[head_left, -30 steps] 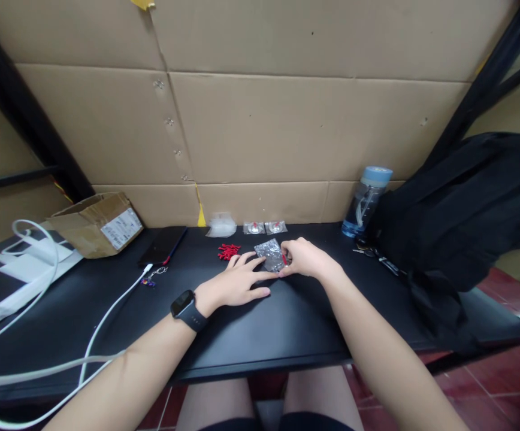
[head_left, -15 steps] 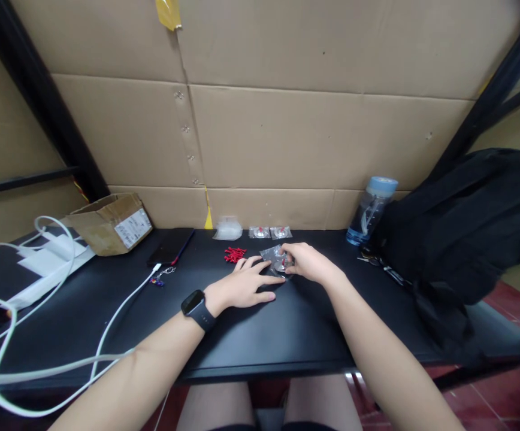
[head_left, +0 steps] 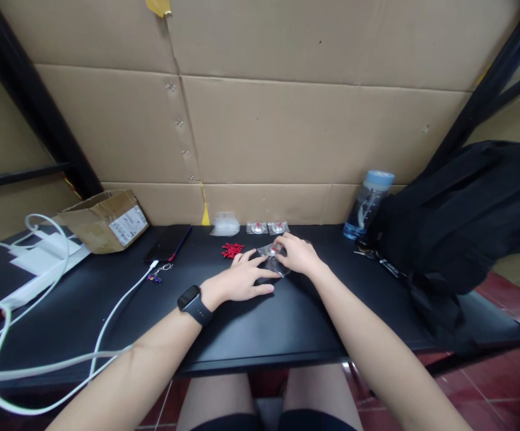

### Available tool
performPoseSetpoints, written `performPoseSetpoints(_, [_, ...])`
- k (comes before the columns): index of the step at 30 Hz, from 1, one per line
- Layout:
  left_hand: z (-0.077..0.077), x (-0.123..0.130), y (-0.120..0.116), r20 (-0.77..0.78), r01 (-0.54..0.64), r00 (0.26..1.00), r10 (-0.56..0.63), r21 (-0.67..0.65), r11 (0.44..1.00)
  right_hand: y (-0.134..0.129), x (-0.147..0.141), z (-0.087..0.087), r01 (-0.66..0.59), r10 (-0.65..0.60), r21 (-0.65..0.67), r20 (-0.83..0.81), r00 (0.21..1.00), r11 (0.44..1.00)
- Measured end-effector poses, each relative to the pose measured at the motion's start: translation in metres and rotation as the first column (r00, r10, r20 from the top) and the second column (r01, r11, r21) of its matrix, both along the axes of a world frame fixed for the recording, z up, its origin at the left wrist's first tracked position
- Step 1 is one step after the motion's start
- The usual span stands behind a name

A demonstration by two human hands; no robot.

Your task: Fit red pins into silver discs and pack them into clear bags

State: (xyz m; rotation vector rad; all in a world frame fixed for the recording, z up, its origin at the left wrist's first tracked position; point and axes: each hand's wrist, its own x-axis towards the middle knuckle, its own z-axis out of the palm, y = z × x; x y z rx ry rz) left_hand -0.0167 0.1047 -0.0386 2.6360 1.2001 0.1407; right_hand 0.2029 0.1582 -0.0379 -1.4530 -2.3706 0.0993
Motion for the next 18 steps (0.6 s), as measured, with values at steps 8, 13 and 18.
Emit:
performPoseSetpoints(8, [0.005,-0.016,0.012,0.203,-0.109,0.975,0.089,0.091,0.990,0.010,0.028,0.009,-0.315,0.280,-0.110,-0.255,0.925,0.943])
performPoseSetpoints(13, [-0.009,-0.011,0.021,0.209,-0.178,0.970,0.122,0.274,0.945,0.011,0.023,0.002,-0.321,0.298,-0.102,-0.194,0.935,0.942])
performPoseSetpoints(18, [-0.014,-0.004,0.027,0.248,-0.242,0.954,0.170,0.295,0.924,0.012,0.021,0.001,-0.347,0.329,-0.050,-0.220,0.918,0.936])
